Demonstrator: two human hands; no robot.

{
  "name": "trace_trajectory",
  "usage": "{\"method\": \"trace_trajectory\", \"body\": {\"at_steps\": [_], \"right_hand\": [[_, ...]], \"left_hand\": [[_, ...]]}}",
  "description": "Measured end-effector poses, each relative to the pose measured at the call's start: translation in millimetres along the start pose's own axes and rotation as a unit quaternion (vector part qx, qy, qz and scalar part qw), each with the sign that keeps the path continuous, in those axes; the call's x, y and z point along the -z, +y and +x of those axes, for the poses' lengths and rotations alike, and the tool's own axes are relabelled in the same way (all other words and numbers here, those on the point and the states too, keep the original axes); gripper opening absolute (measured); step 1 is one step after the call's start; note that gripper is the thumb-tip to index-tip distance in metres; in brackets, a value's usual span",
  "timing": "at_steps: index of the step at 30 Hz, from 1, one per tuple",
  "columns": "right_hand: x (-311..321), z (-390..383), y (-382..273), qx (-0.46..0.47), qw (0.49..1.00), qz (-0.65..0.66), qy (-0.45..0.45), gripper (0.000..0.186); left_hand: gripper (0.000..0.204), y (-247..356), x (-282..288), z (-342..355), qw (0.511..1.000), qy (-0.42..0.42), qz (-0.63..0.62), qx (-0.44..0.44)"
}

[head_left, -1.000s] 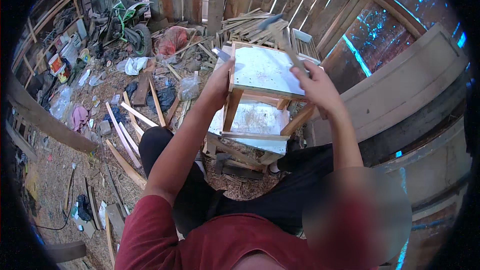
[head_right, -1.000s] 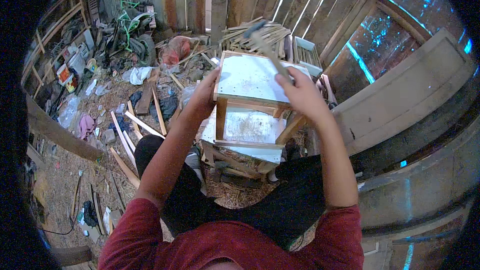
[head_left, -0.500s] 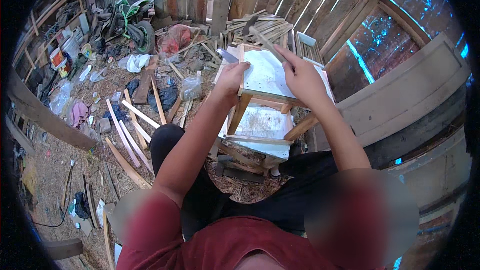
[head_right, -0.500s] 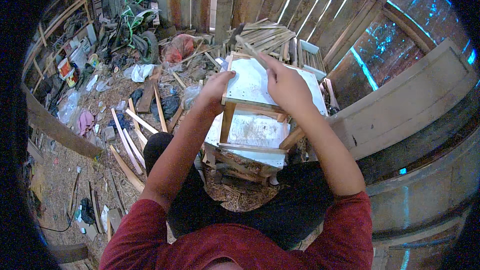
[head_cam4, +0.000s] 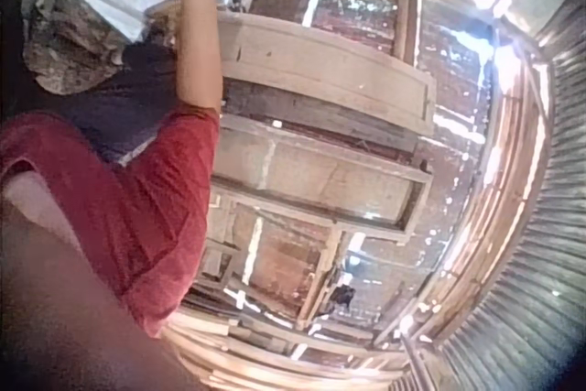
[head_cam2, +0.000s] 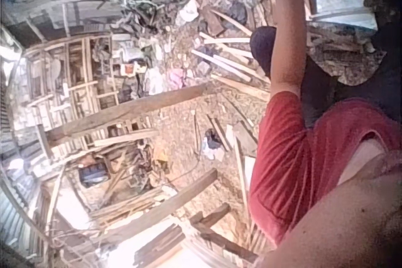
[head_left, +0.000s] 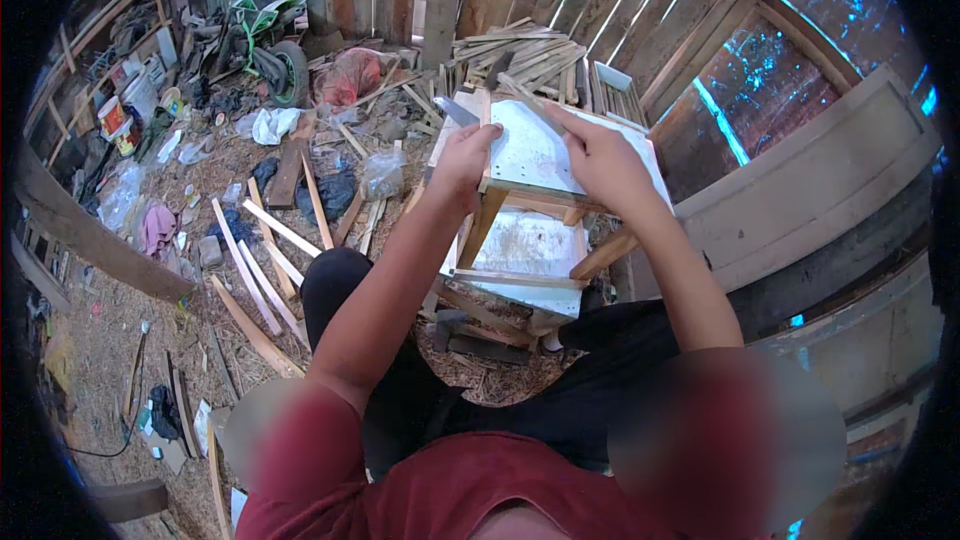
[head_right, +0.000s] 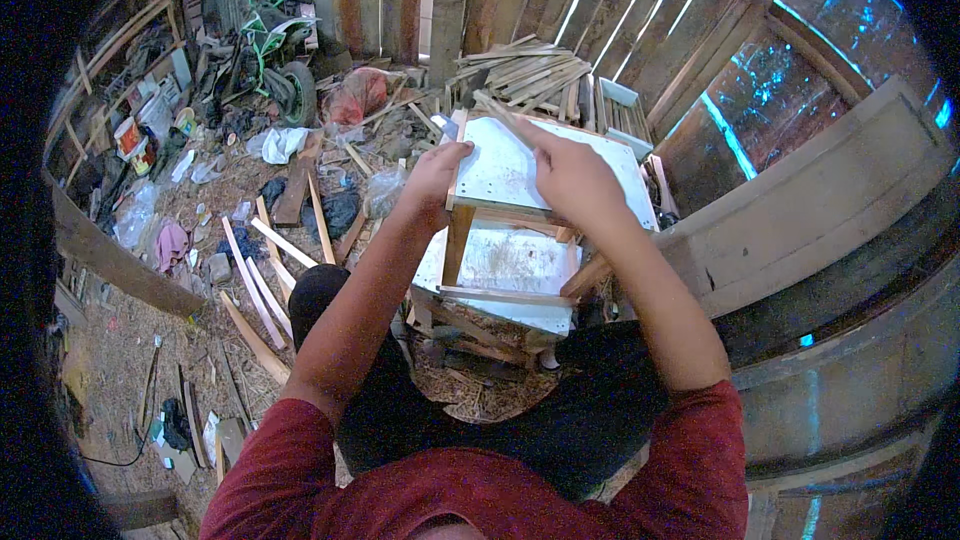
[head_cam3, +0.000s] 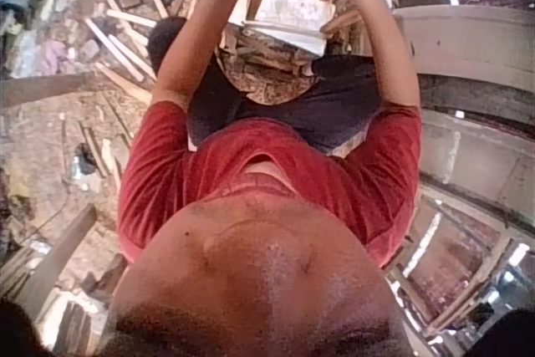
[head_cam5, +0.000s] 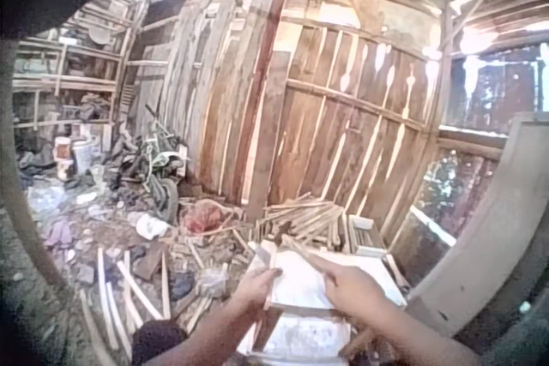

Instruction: Assemble a small wooden stool or frame by hammering pieces together.

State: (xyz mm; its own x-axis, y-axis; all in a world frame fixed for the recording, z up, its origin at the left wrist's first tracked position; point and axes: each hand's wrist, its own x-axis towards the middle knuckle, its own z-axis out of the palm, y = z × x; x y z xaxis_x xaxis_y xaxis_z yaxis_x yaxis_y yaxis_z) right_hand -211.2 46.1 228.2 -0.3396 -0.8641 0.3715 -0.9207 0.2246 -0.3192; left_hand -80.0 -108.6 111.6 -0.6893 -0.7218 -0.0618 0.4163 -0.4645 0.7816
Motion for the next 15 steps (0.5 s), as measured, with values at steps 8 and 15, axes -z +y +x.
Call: {"method": "trace_trajectory", "body": {"at_steps": [8,15], "right_hand": [[2.0,-3.0,-3.5,-0.004,0.998,-0.055,-0.032,0.051],[0.6,2.8,3.3,-0.013,0.994,0.064,0.091,0.049]], "left_hand": [[0.024,-4.6,4.1,5.1,1.0,0.005,0.019,-0.021],[0.021,-3.4,1.4,-1.0,1.0,0.005,-0.006,-0.013]]}}
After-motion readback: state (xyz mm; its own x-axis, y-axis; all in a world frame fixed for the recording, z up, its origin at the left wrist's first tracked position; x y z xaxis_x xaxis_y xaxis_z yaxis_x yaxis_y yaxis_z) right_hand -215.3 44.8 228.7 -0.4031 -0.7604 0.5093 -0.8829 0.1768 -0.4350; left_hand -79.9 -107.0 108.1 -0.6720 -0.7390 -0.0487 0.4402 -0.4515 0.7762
